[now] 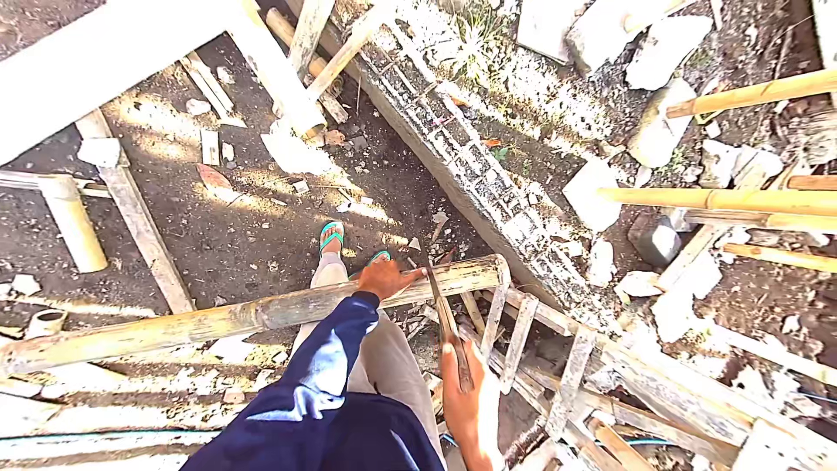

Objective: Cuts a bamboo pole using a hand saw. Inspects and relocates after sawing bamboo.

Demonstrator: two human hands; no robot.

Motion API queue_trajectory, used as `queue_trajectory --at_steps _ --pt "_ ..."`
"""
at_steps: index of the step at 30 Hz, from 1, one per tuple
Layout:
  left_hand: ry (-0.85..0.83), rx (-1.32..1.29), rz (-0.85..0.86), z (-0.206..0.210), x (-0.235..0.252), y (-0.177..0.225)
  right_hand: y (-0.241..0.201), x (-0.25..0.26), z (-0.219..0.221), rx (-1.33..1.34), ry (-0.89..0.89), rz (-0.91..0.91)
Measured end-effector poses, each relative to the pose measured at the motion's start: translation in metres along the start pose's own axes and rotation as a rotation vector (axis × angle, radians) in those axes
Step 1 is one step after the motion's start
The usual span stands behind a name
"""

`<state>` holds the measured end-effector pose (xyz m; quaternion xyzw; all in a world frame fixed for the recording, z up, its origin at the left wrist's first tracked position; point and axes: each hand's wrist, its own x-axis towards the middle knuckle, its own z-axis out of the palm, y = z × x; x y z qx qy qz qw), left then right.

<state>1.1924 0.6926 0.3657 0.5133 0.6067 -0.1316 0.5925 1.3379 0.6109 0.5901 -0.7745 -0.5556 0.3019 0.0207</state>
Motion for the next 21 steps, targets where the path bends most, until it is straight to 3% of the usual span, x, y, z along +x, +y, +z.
queue_trajectory --at_steps 4,9,11,15,17,21 --pt "-0.026 -0.005 -0.025 0.001 -0.005 0.003 0.006 -0.053 -0.025 -0.037 0.001 0.007" --pt "-0.052 0.007 -0.040 0.003 0.003 0.000 -0.008 0.030 0.016 -0.047 -0.028 -0.006" --pt "-0.037 0.009 -0.030 0.002 0.007 -0.003 -0.007 0.031 0.016 -0.016 -0.005 -0.001" --pt "-0.018 0.007 -0.021 0.003 0.000 0.000 0.009 -0.047 -0.020 -0.043 0.032 -0.019" --pt "0.006 -0.003 -0.025 0.003 -0.005 0.002 0.011 -0.058 -0.025 -0.031 0.026 -0.007" --pt "0.004 -0.018 -0.041 0.001 -0.008 0.004 0.002 0.017 0.011 -0.042 0.007 -0.036"
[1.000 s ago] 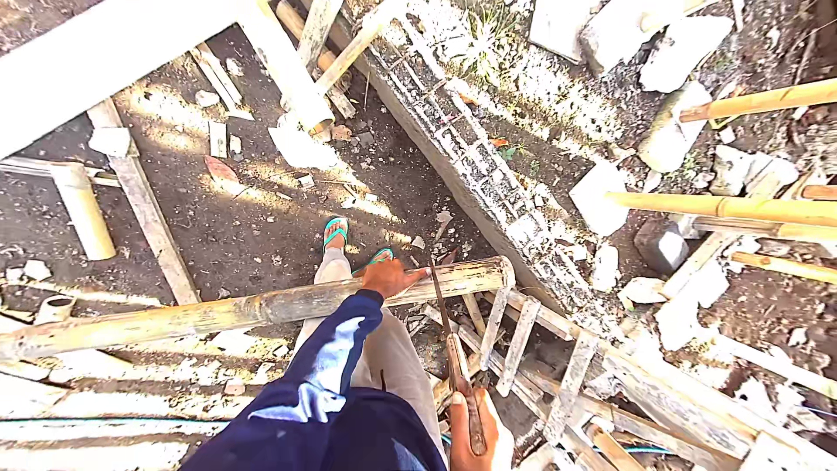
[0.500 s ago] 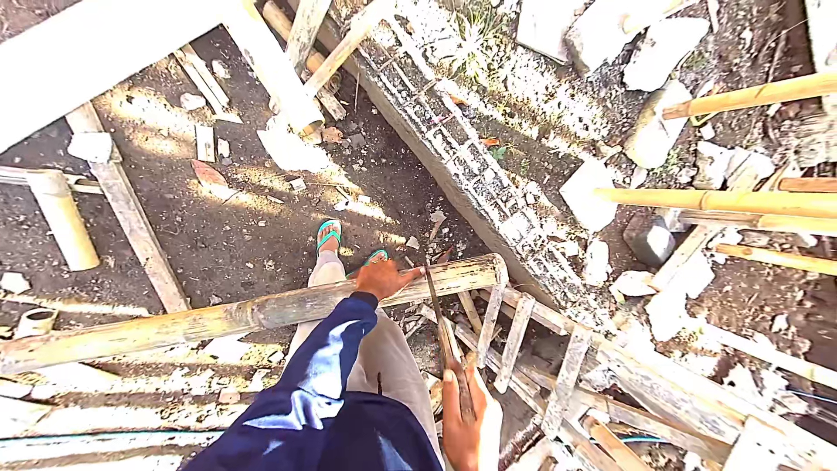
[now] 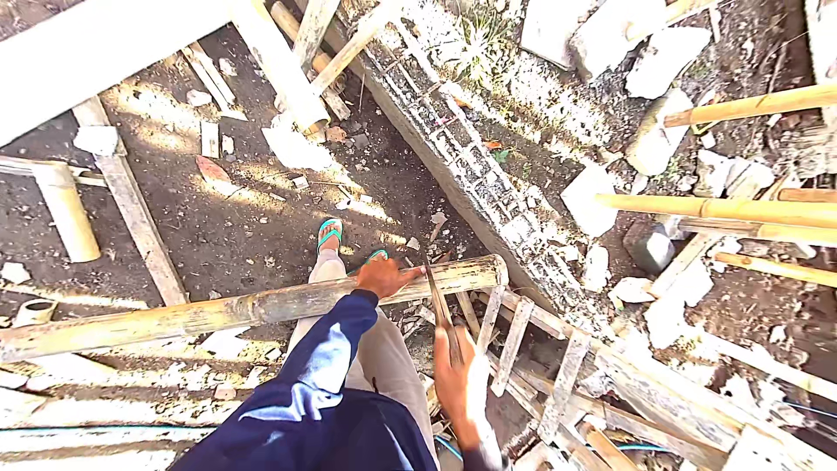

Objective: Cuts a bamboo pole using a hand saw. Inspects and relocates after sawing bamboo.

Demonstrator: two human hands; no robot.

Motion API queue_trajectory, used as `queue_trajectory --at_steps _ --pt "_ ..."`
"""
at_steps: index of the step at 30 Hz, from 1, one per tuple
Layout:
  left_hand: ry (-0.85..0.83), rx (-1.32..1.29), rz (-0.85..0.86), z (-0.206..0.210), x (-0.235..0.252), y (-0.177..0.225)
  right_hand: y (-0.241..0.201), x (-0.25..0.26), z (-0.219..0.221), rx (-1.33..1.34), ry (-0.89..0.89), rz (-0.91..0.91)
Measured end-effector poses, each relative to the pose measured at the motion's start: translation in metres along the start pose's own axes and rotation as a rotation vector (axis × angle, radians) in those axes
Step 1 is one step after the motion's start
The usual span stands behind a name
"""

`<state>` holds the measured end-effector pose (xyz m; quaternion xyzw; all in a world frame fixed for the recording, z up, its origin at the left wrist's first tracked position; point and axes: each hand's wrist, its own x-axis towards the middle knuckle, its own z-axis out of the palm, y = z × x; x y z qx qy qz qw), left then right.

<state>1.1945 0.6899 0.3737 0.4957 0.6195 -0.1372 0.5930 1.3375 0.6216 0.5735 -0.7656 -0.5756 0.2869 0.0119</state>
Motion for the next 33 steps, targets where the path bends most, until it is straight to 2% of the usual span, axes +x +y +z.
queue_trajectory --at_steps 3,7,9,14,16,19,21,24,26,28,30,33 --pt "0.008 0.000 0.006 0.001 0.004 -0.004 -0.006 0.015 0.005 0.018 -0.016 0.031" --pt "-0.014 0.043 -0.009 0.006 0.012 -0.007 0.013 -0.065 -0.031 0.003 0.015 0.009" --pt "0.001 0.025 -0.004 0.004 0.006 -0.005 0.016 -0.078 -0.036 -0.002 0.017 0.011" --pt "-0.037 0.045 0.004 0.002 0.008 -0.007 -0.004 0.005 0.010 -0.050 -0.057 -0.021" --pt "-0.031 0.047 0.014 -0.002 0.012 -0.008 -0.002 0.005 0.009 -0.024 -0.048 0.021" --pt "-0.014 0.044 0.025 0.002 0.011 -0.009 0.017 -0.055 -0.013 -0.060 0.041 -0.022" --pt "-0.014 0.039 0.018 0.003 0.009 -0.009 0.021 -0.082 -0.029 -0.061 0.031 -0.040" --pt "0.016 0.060 0.019 0.003 0.012 -0.009 0.021 -0.046 -0.012 0.016 0.042 -0.039" --pt "0.004 0.039 0.019 0.004 0.013 -0.008 0.007 -0.001 0.007 0.002 -0.015 -0.027" --pt "-0.008 0.019 0.009 0.004 0.013 -0.009 -0.001 0.013 0.015 -0.004 -0.052 0.003" --pt "0.021 0.030 0.013 0.000 0.015 -0.007 0.006 -0.008 0.011 -0.019 0.000 -0.015" --pt "0.050 0.040 0.006 0.006 0.012 -0.007 0.016 -0.077 -0.016 -0.053 0.044 -0.042"
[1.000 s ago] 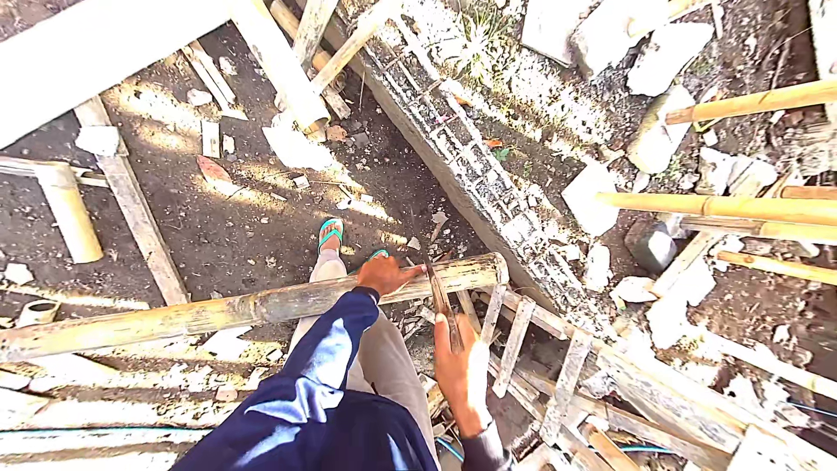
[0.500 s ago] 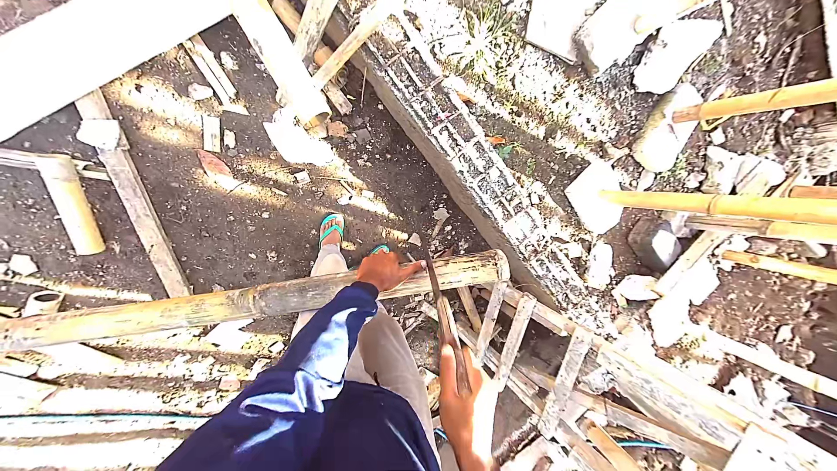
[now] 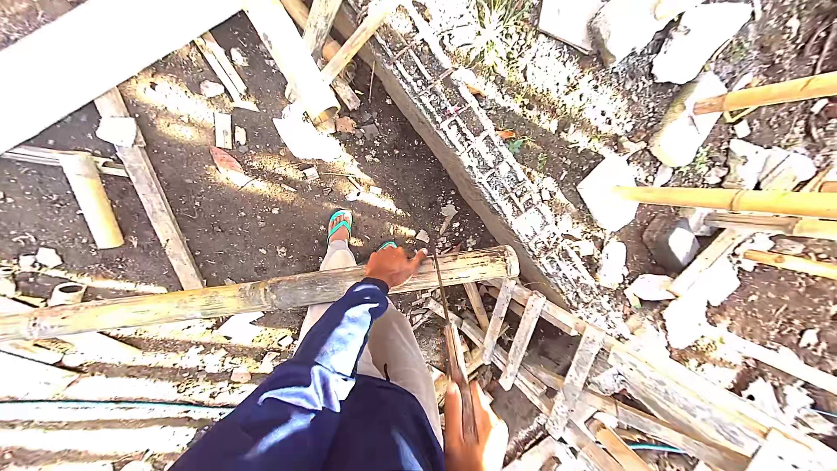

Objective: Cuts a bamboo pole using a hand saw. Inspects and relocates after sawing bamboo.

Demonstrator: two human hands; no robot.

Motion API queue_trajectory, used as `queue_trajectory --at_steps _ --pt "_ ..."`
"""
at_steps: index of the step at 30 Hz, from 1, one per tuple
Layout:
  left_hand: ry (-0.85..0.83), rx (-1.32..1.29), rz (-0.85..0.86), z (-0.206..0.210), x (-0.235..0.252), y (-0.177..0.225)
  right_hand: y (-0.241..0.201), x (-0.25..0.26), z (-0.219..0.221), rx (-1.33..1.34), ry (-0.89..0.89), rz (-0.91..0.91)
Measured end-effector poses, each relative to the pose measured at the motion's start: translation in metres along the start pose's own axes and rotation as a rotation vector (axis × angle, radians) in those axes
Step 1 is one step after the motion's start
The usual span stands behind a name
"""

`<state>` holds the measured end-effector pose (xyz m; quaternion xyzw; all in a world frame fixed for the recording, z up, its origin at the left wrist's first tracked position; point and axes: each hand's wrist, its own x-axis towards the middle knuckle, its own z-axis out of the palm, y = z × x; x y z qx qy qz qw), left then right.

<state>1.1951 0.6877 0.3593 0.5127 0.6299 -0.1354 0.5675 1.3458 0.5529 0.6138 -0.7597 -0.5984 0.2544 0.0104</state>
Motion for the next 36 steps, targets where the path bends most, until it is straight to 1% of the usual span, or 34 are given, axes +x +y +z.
queue_trajectory --at_steps 1,2,4,6,7,8,9,10,13,14,15,17,19,21,22,23,26,27,28,29,31,33,35,36 --pt "0.001 0.001 -0.003 0.000 -0.002 0.001 0.000 -0.012 -0.008 0.016 -0.001 0.015" --pt "0.004 -0.001 -0.005 0.000 -0.004 0.003 0.001 -0.012 -0.008 0.022 0.017 0.023" --pt "0.017 -0.001 -0.017 0.000 -0.007 0.006 -0.003 0.018 0.009 0.035 0.029 0.020" --pt "0.024 -0.013 -0.034 0.002 -0.007 0.006 -0.015 0.065 0.027 0.016 -0.045 -0.011" --pt "0.015 -0.026 -0.044 0.004 -0.008 0.004 -0.021 0.078 0.031 0.013 -0.095 0.013" --pt "0.012 -0.026 -0.049 0.004 -0.008 0.002 -0.023 0.081 0.033 0.016 -0.106 0.037" --pt "0.018 -0.017 -0.044 0.001 -0.005 0.002 -0.018 0.077 0.032 0.027 -0.085 0.046" --pt "0.021 -0.008 -0.035 0.001 -0.003 0.003 -0.010 0.062 0.025 0.034 -0.057 0.049" --pt "0.034 0.009 -0.042 0.006 -0.002 0.001 0.004 -0.005 -0.008 0.016 -0.018 0.032" --pt "0.038 0.008 -0.050 0.008 -0.003 0.001 0.007 -0.016 -0.016 0.039 -0.025 0.047" --pt "0.042 0.011 -0.058 0.008 -0.004 0.003 0.009 -0.016 -0.016 0.068 -0.012 0.056" --pt "0.055 0.019 -0.070 0.006 -0.005 0.005 0.003 0.018 0.005 0.084 0.000 0.058" --pt "0.054 0.005 -0.080 0.003 -0.006 0.007 -0.015 0.070 0.026 0.047 -0.058 0.037" --pt "0.040 -0.012 -0.099 0.002 -0.007 0.006 -0.026 0.089 0.031 0.043 -0.122 0.078" --pt "0.045 -0.008 -0.100 -0.001 -0.003 0.006 -0.022 0.086 0.029 0.049 -0.107 0.077" --pt "0.050 0.000 -0.100 -0.001 0.000 0.006 -0.016 0.072 0.021 0.055 -0.085 0.072" --pt "0.054 0.016 -0.111 0.004 -0.002 0.005 -0.007 0.005 -0.021 0.036 -0.064 0.063" --pt "0.058 0.006 -0.113 0.004 -0.004 0.007 -0.004 -0.006 -0.029 0.050 -0.059 0.067" --pt "0.073 0.004 -0.115 0.004 -0.005 0.008 -0.002 -0.007 -0.029 0.061 -0.052 0.075" --pt "0.087 0.005 -0.118 0.004 -0.005 0.009 -0.002 0.001 -0.022 0.070 -0.044 0.078" --pt "0.104 0.006 -0.115 0.002 -0.004 0.010 -0.010 0.048 0.007 0.047 -0.051 0.049" --pt "0.077 -0.009 -0.115 0.002 -0.008 0.010 -0.026 0.090 0.028 0.036 -0.126 0.061" --pt "0.068 -0.014 -0.114 -0.001 -0.010 0.007 -0.026 0.091 0.037 0.043 -0.126 0.081" --pt "0.075 -0.011 -0.108 -0.004 -0.007 0.007 -0.019 0.077 0.032 0.051 -0.101 0.078"
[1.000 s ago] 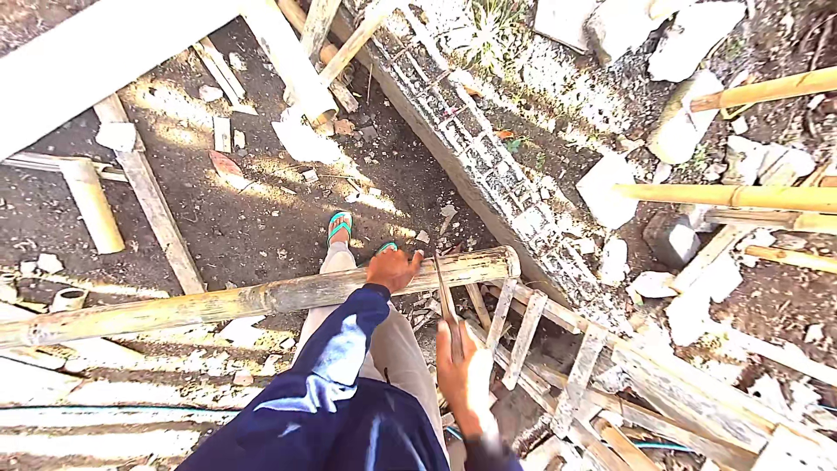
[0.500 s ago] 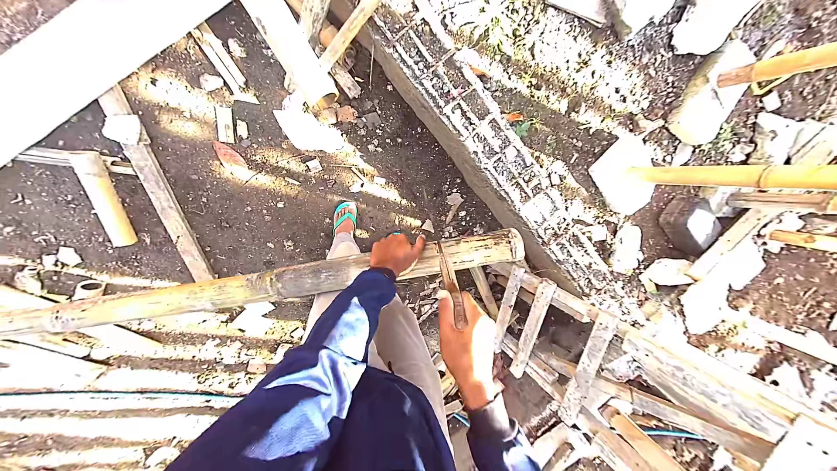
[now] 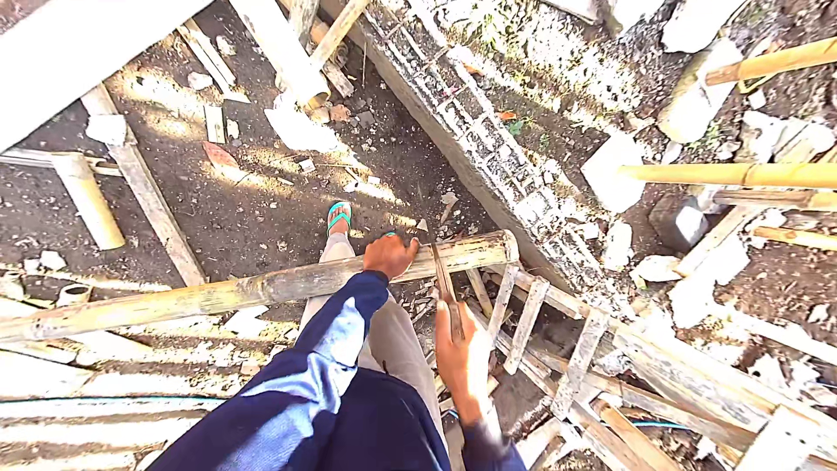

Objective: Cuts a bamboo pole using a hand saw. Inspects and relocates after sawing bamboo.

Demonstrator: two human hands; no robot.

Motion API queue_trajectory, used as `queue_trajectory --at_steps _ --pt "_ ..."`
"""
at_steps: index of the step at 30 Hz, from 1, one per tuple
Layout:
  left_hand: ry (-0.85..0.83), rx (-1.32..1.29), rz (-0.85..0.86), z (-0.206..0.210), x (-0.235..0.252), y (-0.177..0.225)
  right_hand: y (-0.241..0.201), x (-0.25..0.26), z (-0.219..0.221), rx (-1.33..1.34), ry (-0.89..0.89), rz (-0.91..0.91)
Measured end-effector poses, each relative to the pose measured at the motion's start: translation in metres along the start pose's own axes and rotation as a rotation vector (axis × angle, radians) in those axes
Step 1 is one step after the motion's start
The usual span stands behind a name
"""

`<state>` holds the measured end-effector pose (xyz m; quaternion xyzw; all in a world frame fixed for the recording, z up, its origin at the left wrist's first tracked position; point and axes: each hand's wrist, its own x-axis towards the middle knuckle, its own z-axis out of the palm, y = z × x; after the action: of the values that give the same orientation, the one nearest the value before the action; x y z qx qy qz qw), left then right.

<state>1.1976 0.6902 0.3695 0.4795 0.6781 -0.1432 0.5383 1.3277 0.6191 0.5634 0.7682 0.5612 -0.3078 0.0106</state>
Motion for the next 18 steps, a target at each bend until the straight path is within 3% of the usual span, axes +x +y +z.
queue_trajectory --at_steps 4,6,9,11,13,16,18 --pt "-0.012 -0.002 -0.009 0.003 0.000 0.000 0.026 -0.093 -0.035 -0.005 0.085 -0.045" --pt "-0.006 0.008 -0.017 0.005 0.000 0.000 0.029 -0.083 -0.028 0.017 0.094 -0.040" --pt "-0.025 -0.006 -0.020 0.003 0.002 -0.001 0.003 -0.001 0.000 0.002 0.019 -0.039" --pt "-0.053 -0.026 -0.028 0.004 0.000 -0.002 -0.004 0.014 0.004 -0.008 -0.016 0.000" --pt "-0.040 -0.019 -0.027 -0.002 0.006 0.002 0.010 -0.008 -0.005 0.004 0.042 -0.006" --pt "-0.058 -0.016 -0.045 0.003 0.003 0.001 0.028 -0.087 -0.035 -0.023 0.058 -0.050" --pt "-0.054 -0.017 -0.053 0.004 0.003 0.003 0.035 -0.092 -0.037 -0.006 0.066 -0.048"
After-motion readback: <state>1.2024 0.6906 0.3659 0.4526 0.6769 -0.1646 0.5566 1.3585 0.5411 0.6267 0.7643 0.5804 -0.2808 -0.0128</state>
